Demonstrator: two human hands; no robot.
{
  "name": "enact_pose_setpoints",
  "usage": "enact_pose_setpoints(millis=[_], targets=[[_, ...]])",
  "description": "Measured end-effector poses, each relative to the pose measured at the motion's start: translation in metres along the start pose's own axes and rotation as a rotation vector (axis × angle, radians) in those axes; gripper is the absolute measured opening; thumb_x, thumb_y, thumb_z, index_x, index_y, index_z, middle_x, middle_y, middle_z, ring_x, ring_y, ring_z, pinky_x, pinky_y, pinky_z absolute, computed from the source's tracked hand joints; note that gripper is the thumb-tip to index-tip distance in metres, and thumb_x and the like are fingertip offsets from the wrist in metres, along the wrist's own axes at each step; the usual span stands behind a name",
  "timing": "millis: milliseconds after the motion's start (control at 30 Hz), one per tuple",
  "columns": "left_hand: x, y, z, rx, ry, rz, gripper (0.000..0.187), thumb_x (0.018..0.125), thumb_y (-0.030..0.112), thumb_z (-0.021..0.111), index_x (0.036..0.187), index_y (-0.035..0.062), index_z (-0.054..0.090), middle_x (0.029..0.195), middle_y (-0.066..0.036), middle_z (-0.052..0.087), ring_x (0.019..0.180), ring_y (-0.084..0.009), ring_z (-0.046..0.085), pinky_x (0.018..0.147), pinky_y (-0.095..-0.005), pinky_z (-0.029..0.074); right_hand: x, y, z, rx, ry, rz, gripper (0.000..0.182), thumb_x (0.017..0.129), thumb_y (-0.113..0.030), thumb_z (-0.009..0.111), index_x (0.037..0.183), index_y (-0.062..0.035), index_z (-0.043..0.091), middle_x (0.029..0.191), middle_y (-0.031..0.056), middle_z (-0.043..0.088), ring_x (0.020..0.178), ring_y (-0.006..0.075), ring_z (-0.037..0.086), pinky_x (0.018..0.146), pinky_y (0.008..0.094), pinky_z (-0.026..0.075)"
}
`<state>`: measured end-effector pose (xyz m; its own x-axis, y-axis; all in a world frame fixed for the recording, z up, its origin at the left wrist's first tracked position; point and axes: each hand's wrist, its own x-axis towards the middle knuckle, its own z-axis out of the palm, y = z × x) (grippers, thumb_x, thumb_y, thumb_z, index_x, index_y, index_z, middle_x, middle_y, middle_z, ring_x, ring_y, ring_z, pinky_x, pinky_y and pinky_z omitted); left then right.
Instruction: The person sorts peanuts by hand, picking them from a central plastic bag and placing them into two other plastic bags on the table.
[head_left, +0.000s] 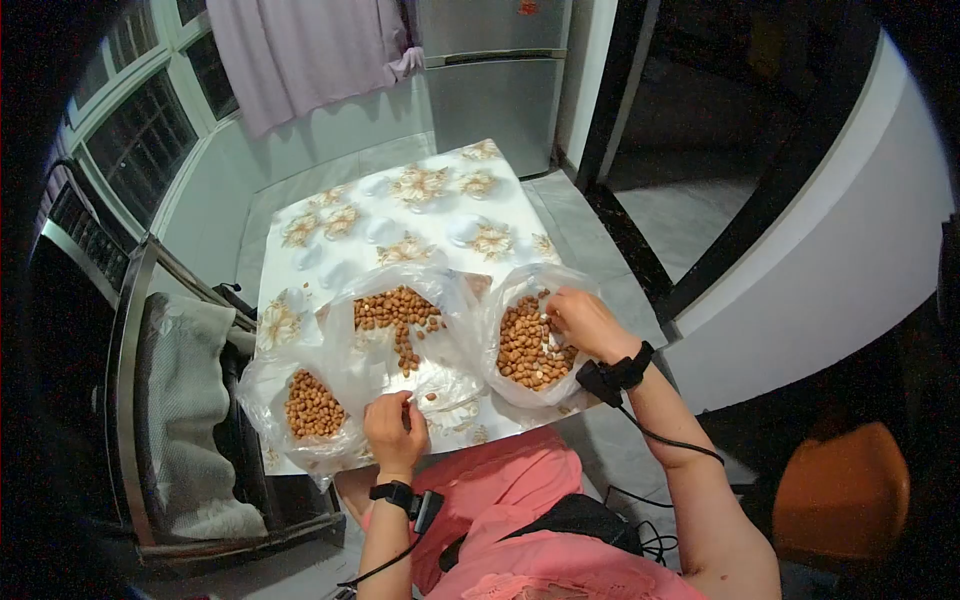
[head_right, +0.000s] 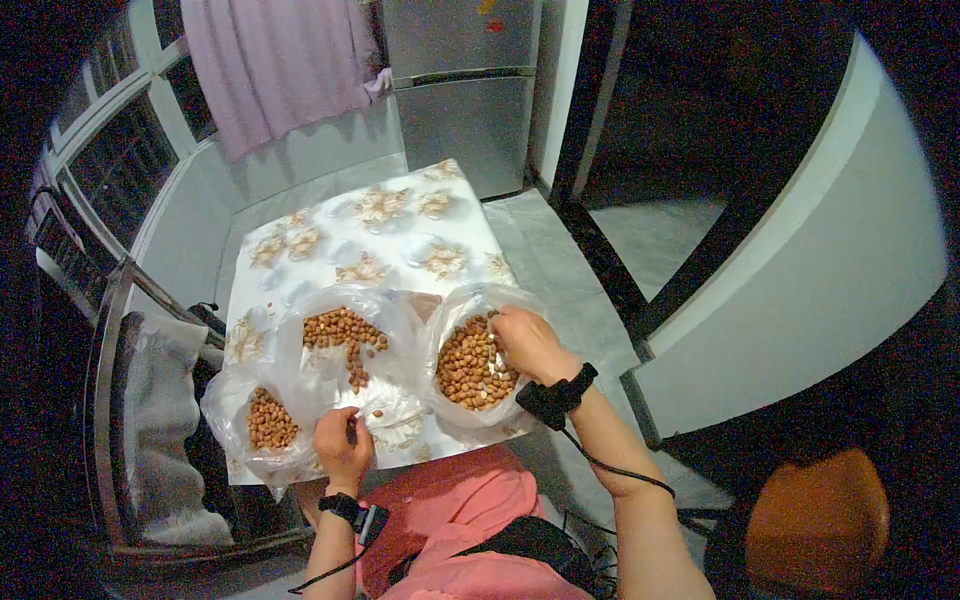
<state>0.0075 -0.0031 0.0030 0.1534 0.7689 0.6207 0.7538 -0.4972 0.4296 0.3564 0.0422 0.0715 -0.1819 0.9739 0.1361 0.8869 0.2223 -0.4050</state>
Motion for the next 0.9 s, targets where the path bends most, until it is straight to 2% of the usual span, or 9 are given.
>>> enact_pose_setpoints(millis=[200,433,500,833,900], targets=[[0.000,0.000,-0.001,-0.015,-0.001,-0.002,0.022,0.075,0.000,0.067,0.096,0.0038,0.065,0.082,-0.012,0.063,0.076,-0.0312,0.062,0.072,-0.0431,0.047,-0.009,0.000,-0.008,-0.047,-0.082,-0.010,0.009,0.074,0.001,0.067,0.082,-0.0008,0.070,0.087,0.0225,0.070,0.087,0.0419,0.069,0.076,0.0490,0.055],[0.000,0.000,-0.001,-0.015,0.001,0.012,0.023,0.074,-0.001,0.066,0.096,0.0039,0.065,0.081,-0.012,0.062,0.075,-0.0311,0.061,0.071,-0.0429,0.047,-0.014,0.012,-0.002,-0.101,-0.172,0.008,0.012,0.072,-0.001,0.071,0.083,-0.0016,0.072,0.082,0.0222,0.069,0.084,0.0408,0.070,0.074,0.0481,0.056],[0.000,0.000,-0.001,-0.019,0.007,0.010,0.022,0.074,-0.002,0.066,0.095,0.0037,0.065,0.081,-0.012,0.062,0.075,-0.0312,0.062,0.071,-0.0430,0.047,-0.014,0.014,0.001,-0.089,-0.182,0.047,0.011,0.068,-0.008,0.074,0.077,-0.0018,0.073,0.078,0.0197,0.068,0.077,0.0379,0.068,0.071,0.0449,0.054],[0.001,0.001,-0.002,-0.016,0.017,0.016,0.020,0.074,-0.002,0.066,0.094,0.0024,0.065,0.079,-0.012,0.062,0.075,-0.0313,0.062,0.072,-0.0428,0.048,-0.016,0.014,0.005,-0.151,-0.186,0.063,0.013,0.073,-0.013,0.074,0.080,-0.0024,0.075,0.078,0.0182,0.070,0.078,0.0360,0.069,0.071,0.0434,0.055],[0.001,0.001,-0.002,-0.018,0.012,0.014,0.020,0.074,-0.002,0.066,0.094,0.0025,0.065,0.079,-0.011,0.062,0.075,-0.0311,0.062,0.072,-0.0427,0.048,-0.014,0.009,0.002,-0.118,-0.166,0.066,0.011,0.077,-0.011,0.071,0.085,-0.0031,0.073,0.082,0.0216,0.070,0.081,0.0406,0.069,0.075,0.0487,0.055]])
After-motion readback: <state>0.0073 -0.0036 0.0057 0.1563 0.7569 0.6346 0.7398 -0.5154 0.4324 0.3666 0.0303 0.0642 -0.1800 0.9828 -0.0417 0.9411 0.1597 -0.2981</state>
